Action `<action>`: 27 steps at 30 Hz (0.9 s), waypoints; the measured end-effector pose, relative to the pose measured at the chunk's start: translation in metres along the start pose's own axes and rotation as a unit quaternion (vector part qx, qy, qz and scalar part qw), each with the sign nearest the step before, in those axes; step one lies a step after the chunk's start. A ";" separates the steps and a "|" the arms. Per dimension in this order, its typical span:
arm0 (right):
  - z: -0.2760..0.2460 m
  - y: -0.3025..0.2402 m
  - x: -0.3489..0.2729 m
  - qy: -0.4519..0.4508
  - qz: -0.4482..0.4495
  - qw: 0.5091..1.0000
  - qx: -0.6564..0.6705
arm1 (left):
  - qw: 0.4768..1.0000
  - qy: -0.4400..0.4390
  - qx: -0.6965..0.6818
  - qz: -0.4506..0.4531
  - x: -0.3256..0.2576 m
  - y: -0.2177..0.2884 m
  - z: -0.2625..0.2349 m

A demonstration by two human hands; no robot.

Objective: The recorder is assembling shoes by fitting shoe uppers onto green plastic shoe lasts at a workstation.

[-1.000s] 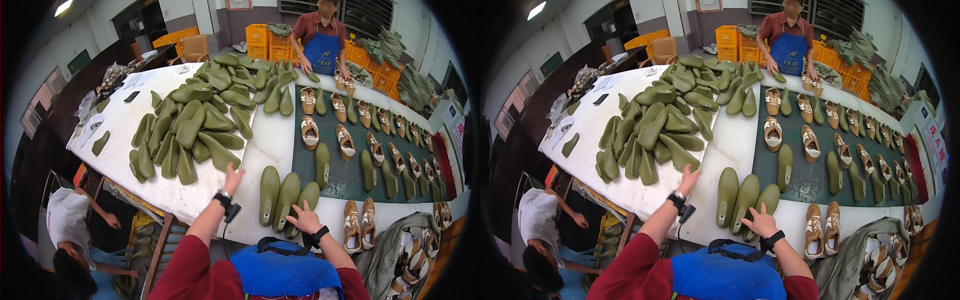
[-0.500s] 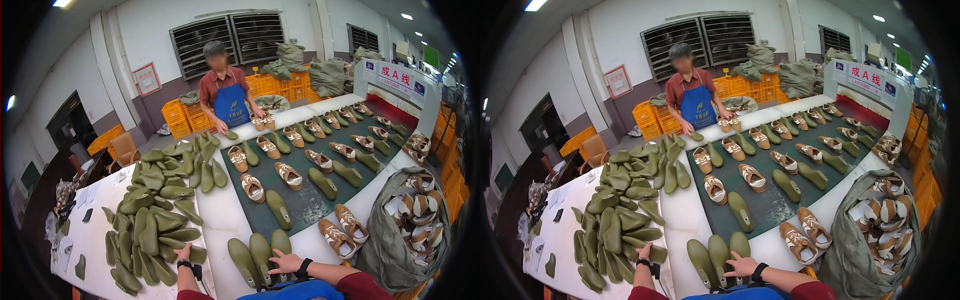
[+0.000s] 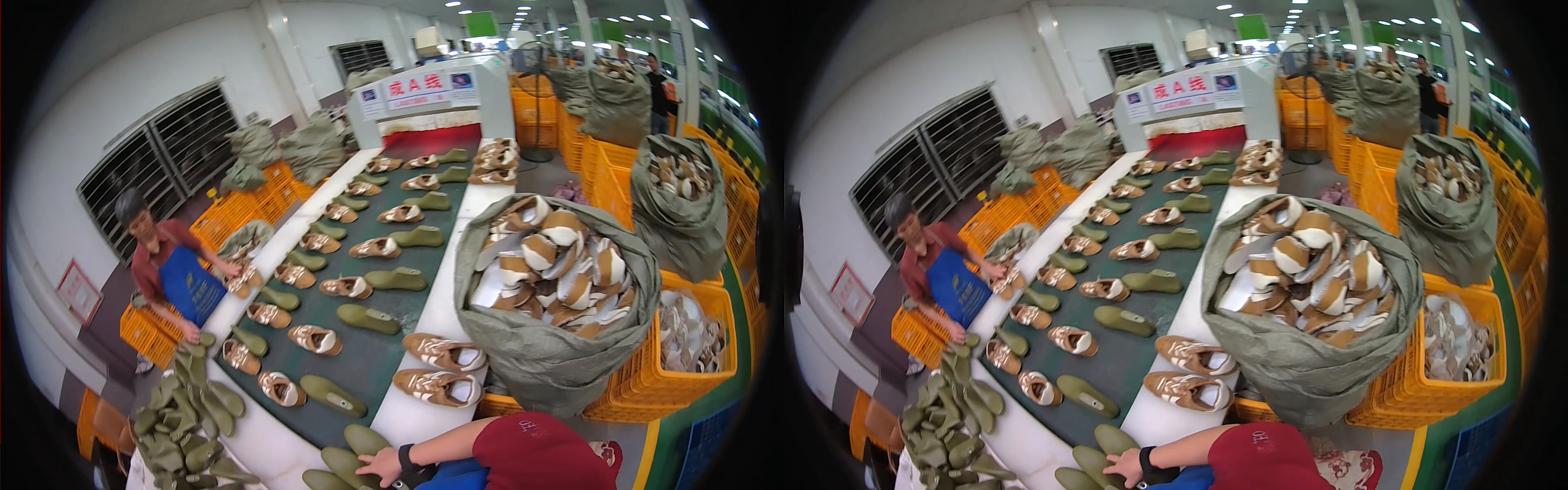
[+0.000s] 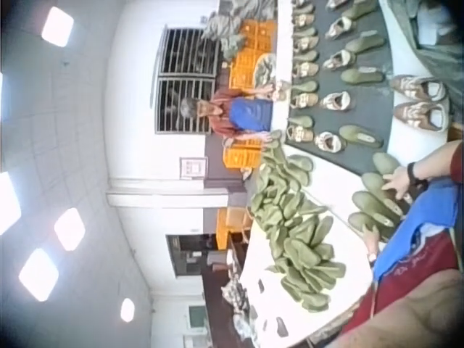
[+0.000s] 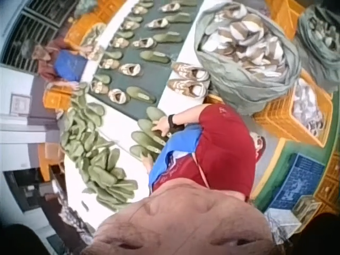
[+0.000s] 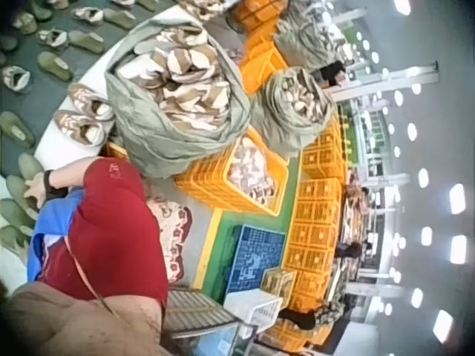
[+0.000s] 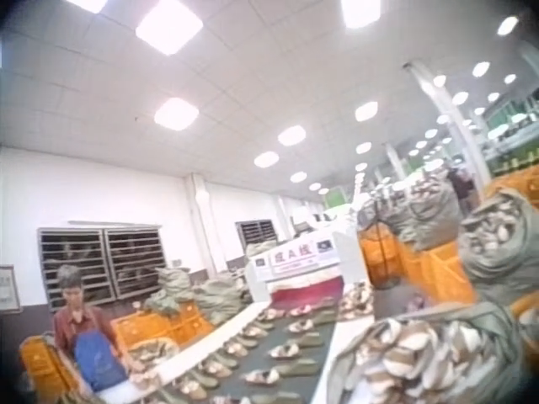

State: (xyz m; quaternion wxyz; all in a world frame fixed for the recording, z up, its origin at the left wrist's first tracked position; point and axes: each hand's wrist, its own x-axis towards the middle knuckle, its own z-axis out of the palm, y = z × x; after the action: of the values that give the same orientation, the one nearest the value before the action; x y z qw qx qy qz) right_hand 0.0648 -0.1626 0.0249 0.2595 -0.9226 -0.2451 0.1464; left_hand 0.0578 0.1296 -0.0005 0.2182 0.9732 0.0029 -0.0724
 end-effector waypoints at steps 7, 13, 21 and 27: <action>0.009 0.016 -0.003 -0.044 0.022 0.999 0.014 | 0.995 -0.007 0.026 0.096 0.014 0.035 0.019; 0.025 0.016 0.024 -0.069 -0.006 0.998 -0.007 | 0.974 -0.040 0.059 0.216 0.050 0.082 0.030; 0.002 0.003 0.006 -0.102 0.010 0.995 -0.009 | 0.933 -0.094 0.085 0.337 0.052 0.129 0.059; 0.016 0.006 0.019 -0.074 -0.007 0.997 -0.036 | 0.918 -0.097 0.083 0.376 0.045 0.145 0.066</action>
State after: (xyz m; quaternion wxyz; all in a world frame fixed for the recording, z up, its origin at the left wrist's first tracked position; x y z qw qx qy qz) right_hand 0.0769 -0.1503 0.0059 0.2083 -0.9163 -0.2748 0.2035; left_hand 0.0989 -0.0307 -0.0044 0.1474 0.9053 -0.3905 -0.0787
